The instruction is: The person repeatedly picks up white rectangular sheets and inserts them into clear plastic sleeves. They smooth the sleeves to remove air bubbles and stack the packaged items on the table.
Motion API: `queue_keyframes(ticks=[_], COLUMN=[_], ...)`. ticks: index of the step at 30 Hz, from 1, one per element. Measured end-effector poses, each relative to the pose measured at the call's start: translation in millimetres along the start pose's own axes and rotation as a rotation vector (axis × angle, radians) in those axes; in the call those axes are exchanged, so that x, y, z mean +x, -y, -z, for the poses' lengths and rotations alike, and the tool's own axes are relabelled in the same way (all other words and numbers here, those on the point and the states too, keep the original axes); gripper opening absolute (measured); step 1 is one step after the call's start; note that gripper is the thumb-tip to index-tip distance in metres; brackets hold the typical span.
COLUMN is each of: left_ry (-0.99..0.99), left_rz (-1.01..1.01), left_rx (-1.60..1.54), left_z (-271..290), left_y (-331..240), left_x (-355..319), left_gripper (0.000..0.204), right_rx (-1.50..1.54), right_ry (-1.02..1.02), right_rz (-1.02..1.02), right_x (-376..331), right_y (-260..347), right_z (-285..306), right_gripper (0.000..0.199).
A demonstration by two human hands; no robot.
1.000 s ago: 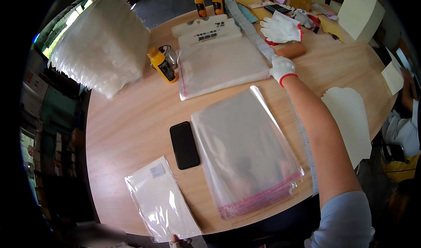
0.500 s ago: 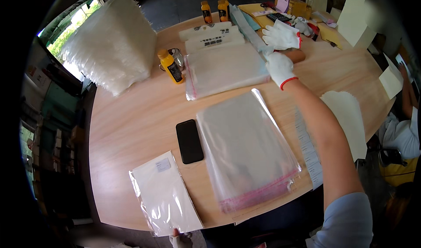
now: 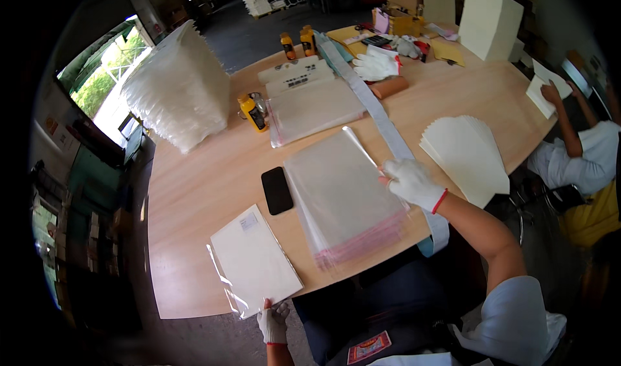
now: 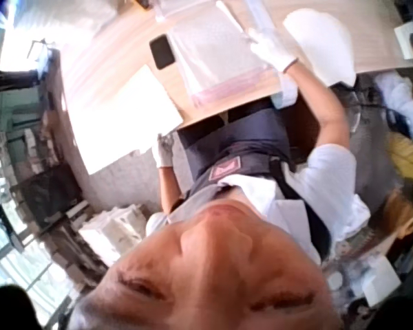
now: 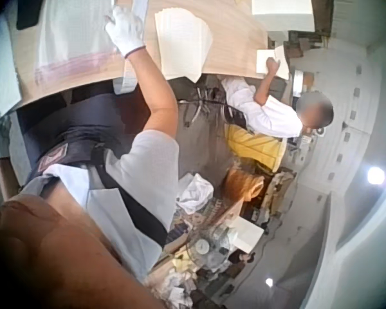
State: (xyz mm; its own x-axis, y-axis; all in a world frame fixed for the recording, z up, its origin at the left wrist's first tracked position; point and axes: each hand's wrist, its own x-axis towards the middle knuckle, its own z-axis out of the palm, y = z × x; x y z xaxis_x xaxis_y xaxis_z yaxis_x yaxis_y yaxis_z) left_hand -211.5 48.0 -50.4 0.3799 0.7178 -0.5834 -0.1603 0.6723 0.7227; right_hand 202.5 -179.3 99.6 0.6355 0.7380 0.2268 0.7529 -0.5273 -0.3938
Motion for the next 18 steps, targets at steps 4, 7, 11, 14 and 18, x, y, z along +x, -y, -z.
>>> queue_keyframes(ticks=[4,7,11,14,18], left_ry=[0.333,0.062,0.081,0.084,0.121], left_rz=[0.116,0.076,0.047,0.012,0.043], left_rx=[-0.089,0.162,0.111,-0.014,-0.065], left_z=[18.2,-17.7,-7.1,2.5,28.6], left_y=[7.4,4.4,13.5,16.3,11.2], left_x=[16.4,-9.3,-2.1,1.5,14.9], left_gripper=[0.024,0.023,0.018,0.013,0.014], right_rx=[0.099,0.73,0.774,0.887,1.092], right_ry=[-0.253,-0.387,-0.331,-0.331,-0.412], right_rz=[-0.368,-0.897,-1.077,-1.166,-1.145], right_x=[-84.3,-144.9,-196.1,-205.0,-201.6], right_y=[-75.3,-139.6,-174.4,-182.7,-183.2], right_z=[27.3,40.5,37.7,23.1,1.7], right_gripper=[0.014,0.012,0.02,0.026,0.028])
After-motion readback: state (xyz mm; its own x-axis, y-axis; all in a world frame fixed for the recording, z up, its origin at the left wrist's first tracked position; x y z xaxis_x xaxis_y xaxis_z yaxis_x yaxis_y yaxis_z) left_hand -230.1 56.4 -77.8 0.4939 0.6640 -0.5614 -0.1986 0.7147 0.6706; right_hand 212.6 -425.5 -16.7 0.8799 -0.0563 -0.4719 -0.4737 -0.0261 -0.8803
